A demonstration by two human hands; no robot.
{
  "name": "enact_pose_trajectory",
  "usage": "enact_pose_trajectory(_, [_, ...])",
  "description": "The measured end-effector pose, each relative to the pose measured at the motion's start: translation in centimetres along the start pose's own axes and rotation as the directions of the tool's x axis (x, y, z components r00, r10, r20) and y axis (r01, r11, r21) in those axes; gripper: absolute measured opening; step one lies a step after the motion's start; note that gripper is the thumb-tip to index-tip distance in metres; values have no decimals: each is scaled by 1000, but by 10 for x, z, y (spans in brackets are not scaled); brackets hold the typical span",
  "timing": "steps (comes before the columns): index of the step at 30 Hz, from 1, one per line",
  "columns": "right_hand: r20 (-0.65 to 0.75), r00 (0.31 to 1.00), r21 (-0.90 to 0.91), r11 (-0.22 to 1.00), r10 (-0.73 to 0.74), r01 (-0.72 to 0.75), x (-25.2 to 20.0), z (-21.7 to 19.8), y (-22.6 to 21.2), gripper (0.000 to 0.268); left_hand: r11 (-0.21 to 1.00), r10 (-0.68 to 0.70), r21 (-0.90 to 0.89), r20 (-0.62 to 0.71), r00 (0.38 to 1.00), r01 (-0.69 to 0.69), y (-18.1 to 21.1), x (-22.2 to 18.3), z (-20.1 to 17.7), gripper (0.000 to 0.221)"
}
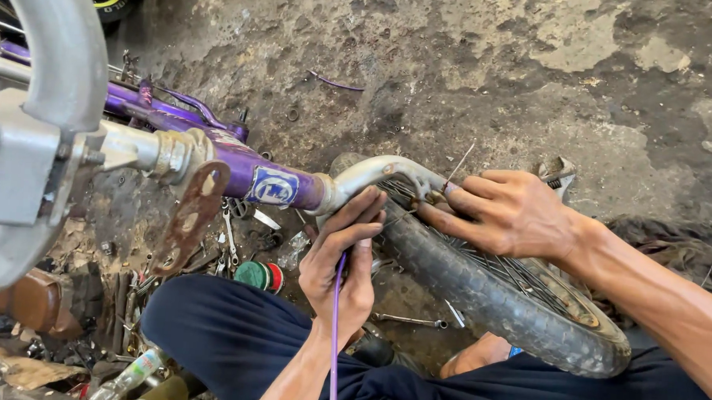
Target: Adjusting the front brake cable and assembly on a purple bicycle
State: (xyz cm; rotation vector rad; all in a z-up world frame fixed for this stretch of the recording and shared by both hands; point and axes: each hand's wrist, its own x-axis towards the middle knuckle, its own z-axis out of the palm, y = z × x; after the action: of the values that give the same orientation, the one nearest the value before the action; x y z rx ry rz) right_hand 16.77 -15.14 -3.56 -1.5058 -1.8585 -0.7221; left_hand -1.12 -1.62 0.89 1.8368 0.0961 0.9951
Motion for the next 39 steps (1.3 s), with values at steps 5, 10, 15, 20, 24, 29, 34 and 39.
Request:
enact_pose_trajectory(5, [-45, 999, 88, 996, 21, -17, 0, 6, -2, 23, 1000, -5, -9, 11, 1000, 5, 0, -2, -2, 13])
enact_pose_trajectory(10, [-36, 988, 216, 966, 150, -139, -15, 13, -8, 24, 1000, -5, -26, 5, 1000, 5, 1, -1, -1, 13])
enact_pose_trajectory(15, [206, 581, 525, 412, 787, -745, 6, -14, -35, 16, 1000, -12, 4, 57, 998, 11, 3, 4, -6, 11])
enact_pose_trajectory(20, [673, -80, 591, -600, 736, -539, 36, -29, -45, 17, 998, 4, 63, 134, 991, -12, 9, 8, -11, 18])
enact_pose_trajectory(24, [611, -93, 639, -559, 786, -529, 34, -19, -48, 18, 999, -8, 42, 137, 991, 2, 7, 6, -13, 19])
enact_pose_trajectory(29, [508, -27, 524, -334, 861, -783, 48, -17, -58, 27, 995, -70, -59, 105, 992, 76, 9, 0, -15, 21])
enact_pose_trajectory(34, [488, 90, 312, -77, 868, -947, 48, -18, -65, 28, 992, -80, -87, 120, 990, 91, 11, 1, -17, 24])
enact_pose_trajectory(39, [502, 83, 179, -10, 861, -984, 55, -19, -64, 30, 999, -45, 10, 158, 986, 44, 13, 3, -21, 25])
